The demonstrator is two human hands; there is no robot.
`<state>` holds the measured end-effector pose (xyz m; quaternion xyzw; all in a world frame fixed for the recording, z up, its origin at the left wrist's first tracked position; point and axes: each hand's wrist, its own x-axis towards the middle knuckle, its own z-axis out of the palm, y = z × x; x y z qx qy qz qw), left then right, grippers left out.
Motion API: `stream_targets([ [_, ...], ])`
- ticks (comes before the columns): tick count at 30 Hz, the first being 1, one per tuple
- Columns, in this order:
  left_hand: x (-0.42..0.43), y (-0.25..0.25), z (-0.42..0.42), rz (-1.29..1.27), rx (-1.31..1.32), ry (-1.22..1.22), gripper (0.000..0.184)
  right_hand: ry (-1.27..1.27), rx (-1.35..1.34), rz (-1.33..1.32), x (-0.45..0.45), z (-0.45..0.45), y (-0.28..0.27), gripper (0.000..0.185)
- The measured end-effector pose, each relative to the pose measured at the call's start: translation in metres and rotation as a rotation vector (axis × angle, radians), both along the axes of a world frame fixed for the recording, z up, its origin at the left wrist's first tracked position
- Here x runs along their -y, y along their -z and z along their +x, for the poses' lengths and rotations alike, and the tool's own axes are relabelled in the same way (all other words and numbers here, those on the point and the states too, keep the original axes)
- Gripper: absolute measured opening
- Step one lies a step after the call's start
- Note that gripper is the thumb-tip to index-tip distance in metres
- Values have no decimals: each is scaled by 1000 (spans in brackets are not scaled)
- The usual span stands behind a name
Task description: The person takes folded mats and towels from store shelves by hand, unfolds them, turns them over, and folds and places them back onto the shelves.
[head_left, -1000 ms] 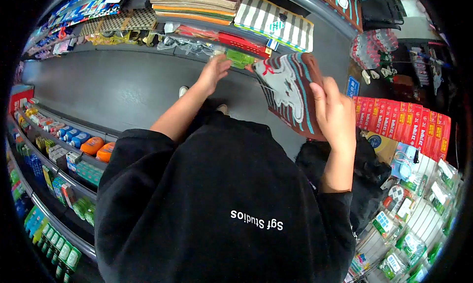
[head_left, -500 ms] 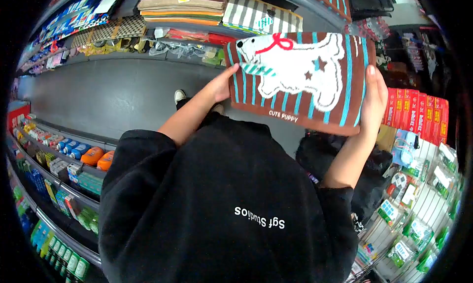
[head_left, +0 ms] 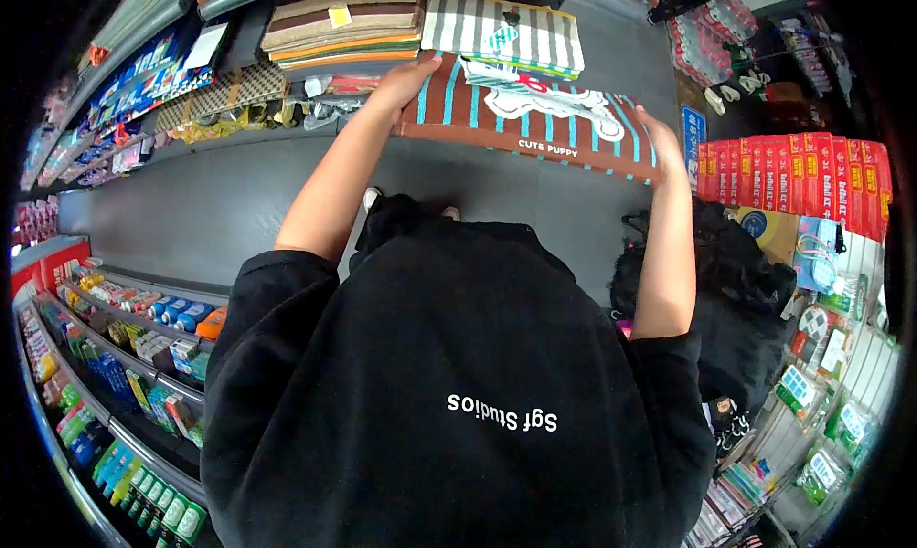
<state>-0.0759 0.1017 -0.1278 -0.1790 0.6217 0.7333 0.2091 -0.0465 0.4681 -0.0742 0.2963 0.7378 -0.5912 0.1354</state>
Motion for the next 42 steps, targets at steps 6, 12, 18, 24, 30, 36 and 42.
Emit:
stream_targets([
  [6,-1,-20,8,-102,6,35,31,62,-63,-227,-3,8,13,44],
  [12,-4,-44,1,-155,-375,150,31,-82,-292,-61,2,19,-21,36],
  [18,4,-124,-38,-434,-715,132,41,-106,-575,78,-11,-17,-81,35],
  [24,21,-179,-147,-945,-990,110,46,-194,-658,-51,-14,-124,-126,47],
  [30,11,-183,-232,-1231,-815,139,46,-266,-748,382,-7,-225,-113,45],
  [36,-6,-169,-251,-1572,-642,324,32,-325,-614,416,-18,-280,-76,45],
  [42,-7,-174,-260,-1685,-555,456,34,-312,-585,289,-18,-290,-67,42],
])
